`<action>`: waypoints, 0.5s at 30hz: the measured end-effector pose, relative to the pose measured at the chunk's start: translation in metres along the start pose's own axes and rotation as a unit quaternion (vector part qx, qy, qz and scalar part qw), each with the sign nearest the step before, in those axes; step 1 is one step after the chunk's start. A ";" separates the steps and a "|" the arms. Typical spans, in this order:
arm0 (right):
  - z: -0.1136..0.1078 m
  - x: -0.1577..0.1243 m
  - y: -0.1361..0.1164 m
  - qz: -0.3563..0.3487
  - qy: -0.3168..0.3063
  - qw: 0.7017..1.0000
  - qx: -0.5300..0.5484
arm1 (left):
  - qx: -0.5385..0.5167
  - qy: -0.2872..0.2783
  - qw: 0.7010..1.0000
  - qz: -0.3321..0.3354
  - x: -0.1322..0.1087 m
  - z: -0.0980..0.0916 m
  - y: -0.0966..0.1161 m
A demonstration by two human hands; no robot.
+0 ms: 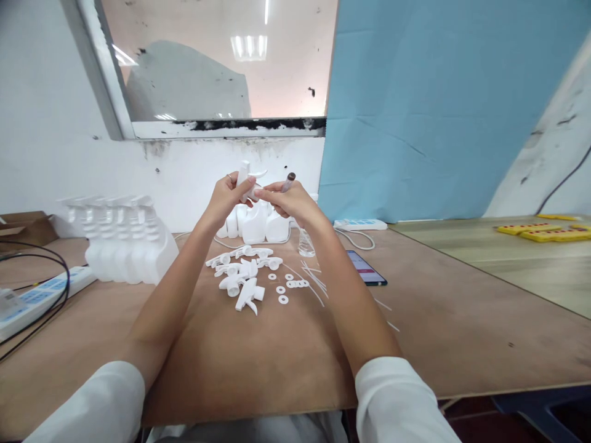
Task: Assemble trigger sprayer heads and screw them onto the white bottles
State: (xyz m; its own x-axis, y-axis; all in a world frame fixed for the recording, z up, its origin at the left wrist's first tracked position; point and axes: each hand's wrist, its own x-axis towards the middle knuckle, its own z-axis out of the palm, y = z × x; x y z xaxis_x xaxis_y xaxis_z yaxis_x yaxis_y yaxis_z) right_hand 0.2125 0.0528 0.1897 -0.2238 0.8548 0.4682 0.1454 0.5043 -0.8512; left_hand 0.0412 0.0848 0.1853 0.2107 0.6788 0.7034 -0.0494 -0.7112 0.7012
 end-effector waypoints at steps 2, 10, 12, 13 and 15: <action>-0.006 -0.001 0.001 0.049 0.000 0.998 -0.030 | 0.010 0.026 1.000 -0.001 0.002 -0.002 -0.002; -0.036 -0.005 0.005 0.202 0.002 0.954 -0.220 | -0.045 0.089 0.995 -0.024 0.009 -0.023 -0.005; -0.046 -0.006 0.009 0.269 -0.033 0.933 -0.235 | -0.074 0.095 0.992 -0.035 0.009 -0.026 -0.005; -0.051 -0.007 0.011 0.295 -0.054 0.922 -0.245 | -0.092 0.097 0.990 -0.043 0.009 -0.027 -0.005; -0.061 -0.009 0.014 0.307 -0.082 0.904 -0.286 | -0.132 0.095 0.985 -0.057 0.008 -0.028 -0.005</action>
State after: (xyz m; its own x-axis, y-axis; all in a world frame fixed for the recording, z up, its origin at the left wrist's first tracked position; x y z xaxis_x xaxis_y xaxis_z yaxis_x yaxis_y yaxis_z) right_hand 0.2750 0.0589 0.1882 -0.0647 0.9892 -0.1311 0.7548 -0.0374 -0.6549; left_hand 0.0162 0.0991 0.1904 0.0447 0.7907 0.6106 -0.2942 -0.5736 0.7644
